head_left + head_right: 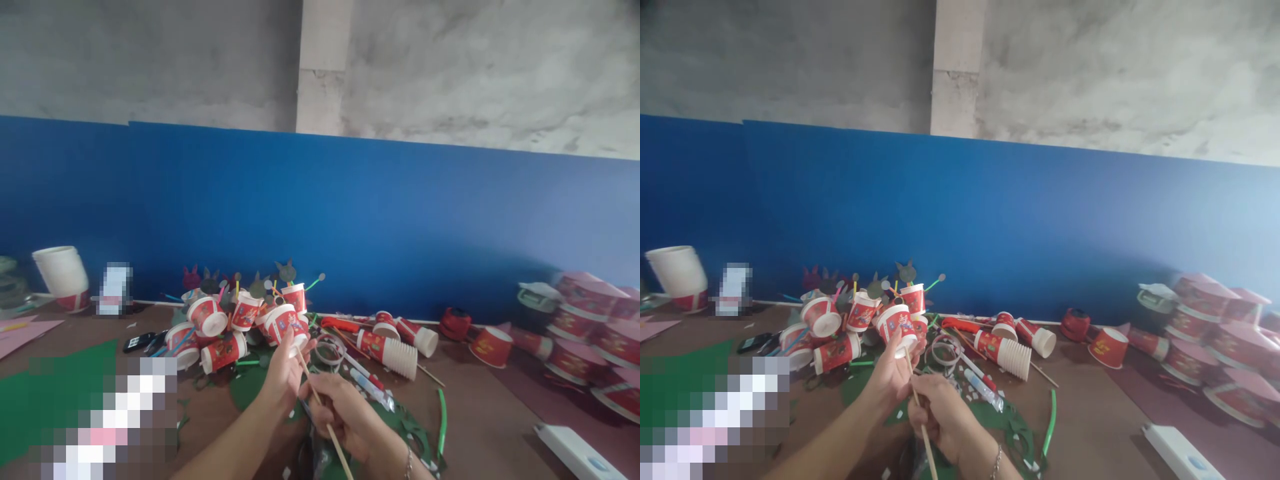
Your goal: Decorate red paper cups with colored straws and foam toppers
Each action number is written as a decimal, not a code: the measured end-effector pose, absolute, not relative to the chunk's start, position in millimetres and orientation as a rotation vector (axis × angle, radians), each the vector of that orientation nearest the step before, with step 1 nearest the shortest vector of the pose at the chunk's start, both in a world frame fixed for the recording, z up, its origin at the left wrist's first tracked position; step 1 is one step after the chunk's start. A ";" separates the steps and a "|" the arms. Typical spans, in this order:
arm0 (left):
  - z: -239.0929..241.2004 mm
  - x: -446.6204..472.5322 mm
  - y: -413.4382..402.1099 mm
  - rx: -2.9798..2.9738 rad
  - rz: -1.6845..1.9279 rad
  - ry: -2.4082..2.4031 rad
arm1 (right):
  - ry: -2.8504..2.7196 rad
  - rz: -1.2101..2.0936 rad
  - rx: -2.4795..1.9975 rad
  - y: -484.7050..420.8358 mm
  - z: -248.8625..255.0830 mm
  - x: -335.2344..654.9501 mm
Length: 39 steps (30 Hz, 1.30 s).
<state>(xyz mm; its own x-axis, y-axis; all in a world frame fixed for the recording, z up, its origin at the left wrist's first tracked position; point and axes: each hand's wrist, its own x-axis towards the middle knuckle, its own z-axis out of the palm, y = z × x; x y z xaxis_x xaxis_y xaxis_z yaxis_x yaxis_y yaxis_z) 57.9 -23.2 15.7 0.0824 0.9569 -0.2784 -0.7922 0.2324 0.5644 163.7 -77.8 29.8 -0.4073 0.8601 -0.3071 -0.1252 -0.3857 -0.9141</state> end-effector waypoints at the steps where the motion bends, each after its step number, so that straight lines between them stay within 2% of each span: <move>1: 17.8 55.4 -21.1 0.281 1.359 0.655 | -1.206 1.864 -1.110 -78.5 32.8 167.6; 7: 35.3 37.7 -15.5 0.191 1.416 0.609 | -1.937 1.570 -1.250 -71.5 43.7 198.0; 12: 35.8 44.7 -25.3 0.262 1.277 0.596 | -1.726 0.753 -1.359 -58.0 39.3 197.8; 15: 28.7 56.1 -34.6 0.340 1.158 0.594 | -1.655 0.535 -1.379 -55.6 30.5 189.9; 23: 16.6 71.8 -47.7 0.449 1.028 0.497 | -1.565 0.572 -1.431 -58.5 26.6 184.0; 39: 9.8 73.7 -45.2 0.412 1.050 0.469 | -1.581 0.565 -1.458 -51.9 24.3 191.3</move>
